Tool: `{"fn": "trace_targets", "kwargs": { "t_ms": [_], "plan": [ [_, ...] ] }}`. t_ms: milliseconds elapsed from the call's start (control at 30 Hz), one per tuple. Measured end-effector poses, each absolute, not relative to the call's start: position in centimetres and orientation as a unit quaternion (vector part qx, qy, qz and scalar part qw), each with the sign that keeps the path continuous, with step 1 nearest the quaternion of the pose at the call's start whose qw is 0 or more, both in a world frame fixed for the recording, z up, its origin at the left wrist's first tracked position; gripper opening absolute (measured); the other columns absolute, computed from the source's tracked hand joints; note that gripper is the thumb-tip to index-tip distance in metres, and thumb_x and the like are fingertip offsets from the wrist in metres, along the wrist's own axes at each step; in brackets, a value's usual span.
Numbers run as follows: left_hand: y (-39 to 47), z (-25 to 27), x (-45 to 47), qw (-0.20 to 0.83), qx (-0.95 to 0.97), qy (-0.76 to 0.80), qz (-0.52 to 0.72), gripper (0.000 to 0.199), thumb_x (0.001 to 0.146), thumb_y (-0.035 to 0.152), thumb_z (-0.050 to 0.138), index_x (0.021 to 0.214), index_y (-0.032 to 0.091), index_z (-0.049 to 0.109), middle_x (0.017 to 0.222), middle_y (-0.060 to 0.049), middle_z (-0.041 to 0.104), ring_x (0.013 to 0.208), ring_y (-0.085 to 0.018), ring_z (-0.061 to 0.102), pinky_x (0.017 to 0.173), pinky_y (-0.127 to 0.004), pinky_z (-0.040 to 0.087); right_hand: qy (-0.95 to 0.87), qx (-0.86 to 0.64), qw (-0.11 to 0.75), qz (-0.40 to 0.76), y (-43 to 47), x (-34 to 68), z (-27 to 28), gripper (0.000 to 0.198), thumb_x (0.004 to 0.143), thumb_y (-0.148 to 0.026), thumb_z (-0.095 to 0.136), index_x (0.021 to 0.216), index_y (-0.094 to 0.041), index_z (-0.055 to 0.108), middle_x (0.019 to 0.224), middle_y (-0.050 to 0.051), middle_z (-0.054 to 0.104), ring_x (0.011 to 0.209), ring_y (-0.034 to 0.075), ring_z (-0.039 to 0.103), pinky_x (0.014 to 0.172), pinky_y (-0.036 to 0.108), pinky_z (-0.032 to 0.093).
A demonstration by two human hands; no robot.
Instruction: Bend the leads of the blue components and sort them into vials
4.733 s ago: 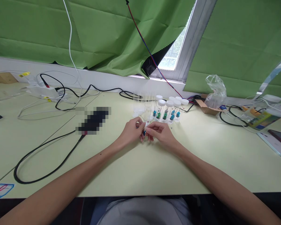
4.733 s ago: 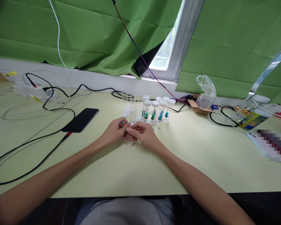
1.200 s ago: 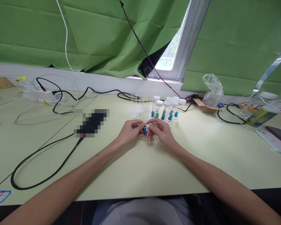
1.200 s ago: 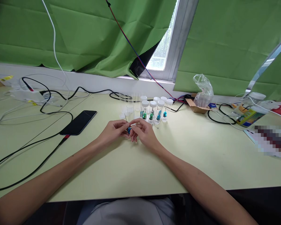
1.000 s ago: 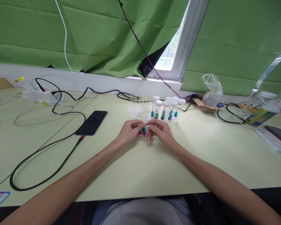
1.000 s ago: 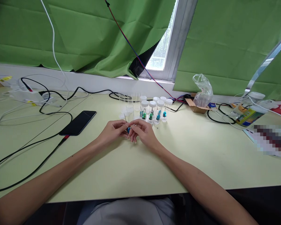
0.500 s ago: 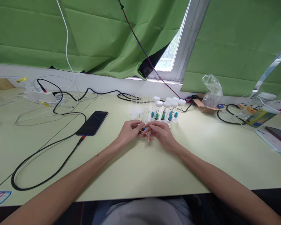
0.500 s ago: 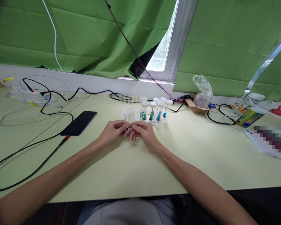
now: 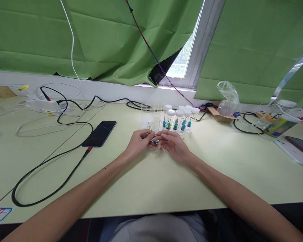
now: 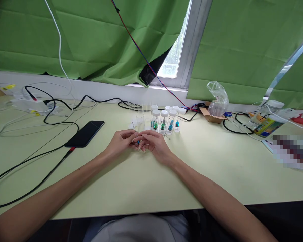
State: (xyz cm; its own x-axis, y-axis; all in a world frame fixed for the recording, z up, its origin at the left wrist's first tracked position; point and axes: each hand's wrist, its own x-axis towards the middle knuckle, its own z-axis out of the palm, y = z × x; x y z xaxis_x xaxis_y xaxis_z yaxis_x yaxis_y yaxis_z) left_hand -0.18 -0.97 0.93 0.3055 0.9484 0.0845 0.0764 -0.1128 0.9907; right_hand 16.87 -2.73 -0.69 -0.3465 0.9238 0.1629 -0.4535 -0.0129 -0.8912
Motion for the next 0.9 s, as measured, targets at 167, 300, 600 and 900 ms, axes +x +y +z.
{"fn": "trace_targets", "kwargs": {
  "t_ms": [167, 300, 600, 900],
  "plan": [
    [-0.92, 0.91, -0.24, 0.512, 0.624, 0.412, 0.422, 0.044, 0.077, 0.058, 0.068, 0.078, 0.014, 0.068, 0.074, -0.007, 0.07, 0.064, -0.022, 0.07, 0.068, -0.036, 0.059, -0.455, -0.246, 0.514, 0.684, -2.7, 16.83, -0.66, 0.02, 0.08, -0.031, 0.075, 0.094, -0.018, 0.072, 0.094, 0.007, 0.076, 0.067, 0.013, 0.062, 0.059, 0.026, 0.047],
    [-0.83, 0.83, -0.26, 0.511, 0.623, 0.413, 0.425, 0.045, 0.077, 0.059, 0.068, 0.077, 0.014, 0.067, 0.072, -0.007, 0.07, 0.064, -0.023, 0.07, 0.068, -0.038, 0.06, -0.447, -0.245, 0.513, 0.691, -2.66, 16.71, -0.68, 0.02, 0.08, -0.031, 0.076, 0.094, -0.017, 0.072, 0.094, 0.007, 0.076, 0.067, 0.012, 0.062, 0.058, 0.025, 0.046],
    [-0.68, 0.68, -0.15, 0.521, 0.616, 0.407, 0.428, 0.044, 0.075, 0.057, 0.07, 0.08, 0.013, 0.069, 0.074, -0.006, 0.069, 0.063, -0.021, 0.07, 0.063, -0.033, 0.059, -0.447, -0.209, 0.514, 0.702, -2.34, 16.95, -0.94, 0.023, 0.088, -0.038, 0.067, 0.094, -0.016, 0.072, 0.097, 0.008, 0.075, 0.068, 0.013, 0.062, 0.058, 0.025, 0.046],
    [-0.85, 0.88, -0.12, 0.522, 0.611, 0.415, 0.426, 0.044, 0.074, 0.057, 0.071, 0.08, 0.014, 0.07, 0.074, -0.005, 0.07, 0.062, -0.02, 0.07, 0.065, -0.032, 0.058, -0.454, -0.215, 0.511, 0.697, -2.4, 17.01, -0.83, 0.022, 0.087, -0.037, 0.07, 0.095, -0.017, 0.072, 0.096, 0.008, 0.075, 0.067, 0.013, 0.062, 0.058, 0.025, 0.046]
  ]
}}
